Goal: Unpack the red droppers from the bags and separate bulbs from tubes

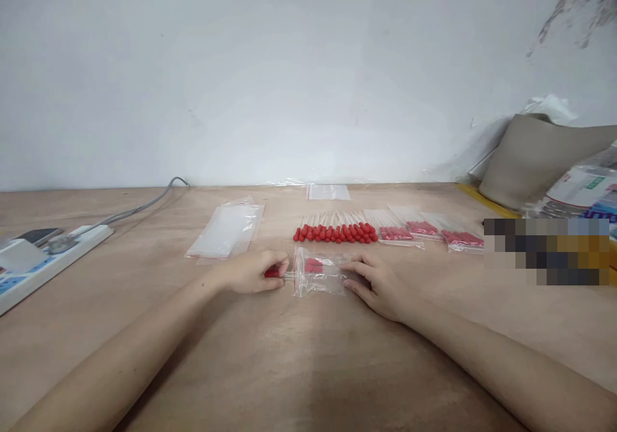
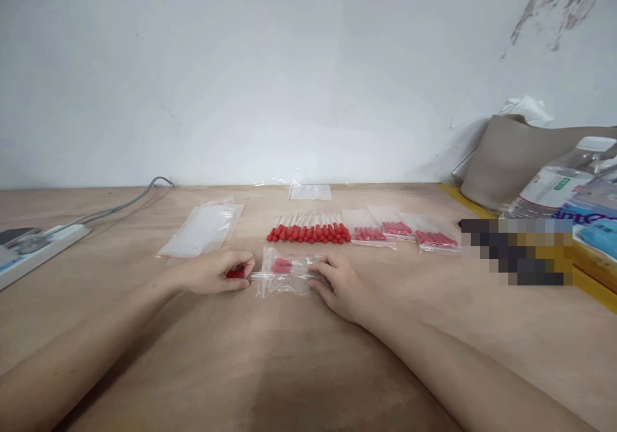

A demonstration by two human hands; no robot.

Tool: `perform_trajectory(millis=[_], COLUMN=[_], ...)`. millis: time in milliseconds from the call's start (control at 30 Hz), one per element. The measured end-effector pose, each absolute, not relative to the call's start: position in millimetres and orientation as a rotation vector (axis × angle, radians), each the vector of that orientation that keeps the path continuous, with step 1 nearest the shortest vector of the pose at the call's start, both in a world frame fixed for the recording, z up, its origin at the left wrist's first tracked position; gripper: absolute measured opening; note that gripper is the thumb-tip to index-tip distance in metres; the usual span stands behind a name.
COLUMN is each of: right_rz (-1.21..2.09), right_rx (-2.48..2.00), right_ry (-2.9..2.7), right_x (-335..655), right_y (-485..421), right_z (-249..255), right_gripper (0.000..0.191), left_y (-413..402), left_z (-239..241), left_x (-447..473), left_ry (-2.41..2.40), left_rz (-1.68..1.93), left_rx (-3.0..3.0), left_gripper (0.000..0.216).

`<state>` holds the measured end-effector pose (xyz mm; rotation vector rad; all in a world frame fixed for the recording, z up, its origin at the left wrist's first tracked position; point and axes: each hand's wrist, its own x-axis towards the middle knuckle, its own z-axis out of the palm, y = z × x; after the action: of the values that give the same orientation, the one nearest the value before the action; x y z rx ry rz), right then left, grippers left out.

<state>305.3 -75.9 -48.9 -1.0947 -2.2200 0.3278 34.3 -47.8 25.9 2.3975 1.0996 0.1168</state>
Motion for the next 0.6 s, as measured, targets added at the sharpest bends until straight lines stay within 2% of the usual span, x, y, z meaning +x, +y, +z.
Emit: perform_trajectory(millis=[167,300,400,600], right_rz=[0.335,0.327,0.336,0.331], right_rx=[-1.09,-1.088,-1.092,-1.075], right_ry=[-2.224,-2.222,-2.222,-2.242], right_x=[305.2,305.1,305.4,306.3], right_y=[-76.1,-75.2,-74.6,-75.3], right_z=[-48.2,-49.6,-50.0,-48.8], right_gripper=[0.021,0.021,0.021,0.022], left_y=[-41.3,-23.1,-7.6,22.8], left_z=[58.0,61.3,46.8,19.2], left_x=[-11.2,-34.9,-12.3,63.1], left_ry=[1.181,1.321,1.526,1.755], left_rz=[-0.129,0.305,0.674,0.697], left_rx=[1.916,1.803,1.786,1.73], left_gripper=[0.02,0.025,0.021,0.033])
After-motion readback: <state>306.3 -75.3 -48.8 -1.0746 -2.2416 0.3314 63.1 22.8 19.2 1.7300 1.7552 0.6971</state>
